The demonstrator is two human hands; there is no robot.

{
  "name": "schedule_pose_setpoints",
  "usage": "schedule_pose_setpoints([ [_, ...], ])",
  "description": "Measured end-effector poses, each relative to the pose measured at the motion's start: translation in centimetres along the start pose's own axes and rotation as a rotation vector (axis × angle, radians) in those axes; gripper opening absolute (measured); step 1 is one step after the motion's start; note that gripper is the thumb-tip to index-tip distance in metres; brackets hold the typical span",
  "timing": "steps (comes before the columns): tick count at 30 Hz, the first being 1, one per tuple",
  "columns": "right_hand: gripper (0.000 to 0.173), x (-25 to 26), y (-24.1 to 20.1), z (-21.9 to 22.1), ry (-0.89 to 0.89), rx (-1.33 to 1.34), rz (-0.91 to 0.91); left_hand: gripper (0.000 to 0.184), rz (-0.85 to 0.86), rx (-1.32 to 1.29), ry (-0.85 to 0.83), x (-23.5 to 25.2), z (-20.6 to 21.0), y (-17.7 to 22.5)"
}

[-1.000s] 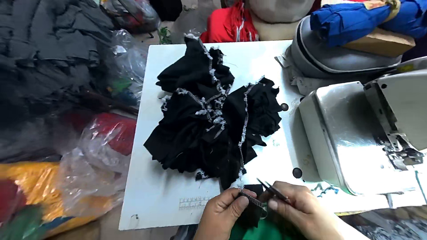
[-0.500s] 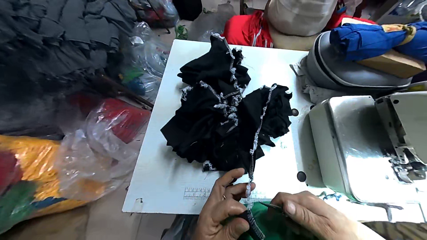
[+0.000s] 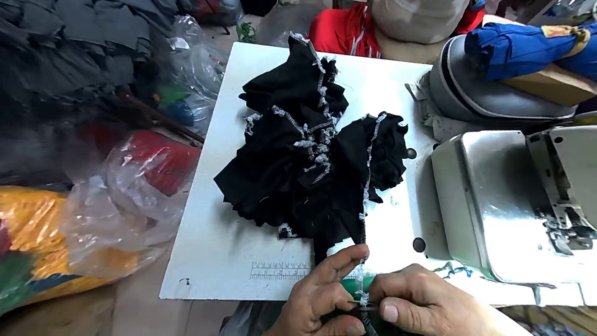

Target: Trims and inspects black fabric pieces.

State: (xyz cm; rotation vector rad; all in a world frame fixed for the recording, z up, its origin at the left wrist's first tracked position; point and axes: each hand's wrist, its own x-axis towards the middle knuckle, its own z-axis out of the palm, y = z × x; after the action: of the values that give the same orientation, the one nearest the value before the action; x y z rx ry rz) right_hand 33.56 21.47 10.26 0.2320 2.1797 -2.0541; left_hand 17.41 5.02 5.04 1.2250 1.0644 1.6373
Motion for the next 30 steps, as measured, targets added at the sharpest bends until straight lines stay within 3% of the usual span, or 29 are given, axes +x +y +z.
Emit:
schedule_pose_setpoints([
  [5,0.042,0.1,0.5,0.3,0.109,-0.008,-0.059,0.027,-0.015,0.036,-0.019,0.0,-0.3,-0.1],
  [8,0.054,0.1,0.6,0.2,0.368,0.083,0.089,0.028,-0.024,0.083,-0.036,0.0,-0.3,0.2],
  [11,0.053,0.9,0.7,-0.3,0.545,0.113,0.284,0.03,-0.04,0.137,-0.075,0.2,-0.1,0.9],
  [16,0.013,2.5,-0.1,-0.1,0.507,0.185,0.39,0.033,-0.025,0.234,-0.172,1.0,0.3,1.1],
  [18,0.009,2.3,-0.2,0.0,0.574,0.147,0.346,0.033,-0.012,0.269,-0.176,1.2,0.4,1.3],
  [23,0.012,0.8,0.1,0.3,0.732,-0.127,-0.024,0.027,0.007,0.325,-0.039,2.3,0.5,2.1],
  [30,0.016,-1.7,-2.1,0.0,0.554,-0.111,-0.142,0.021,0.093,0.299,0.002,5.8,1.5,3.6],
])
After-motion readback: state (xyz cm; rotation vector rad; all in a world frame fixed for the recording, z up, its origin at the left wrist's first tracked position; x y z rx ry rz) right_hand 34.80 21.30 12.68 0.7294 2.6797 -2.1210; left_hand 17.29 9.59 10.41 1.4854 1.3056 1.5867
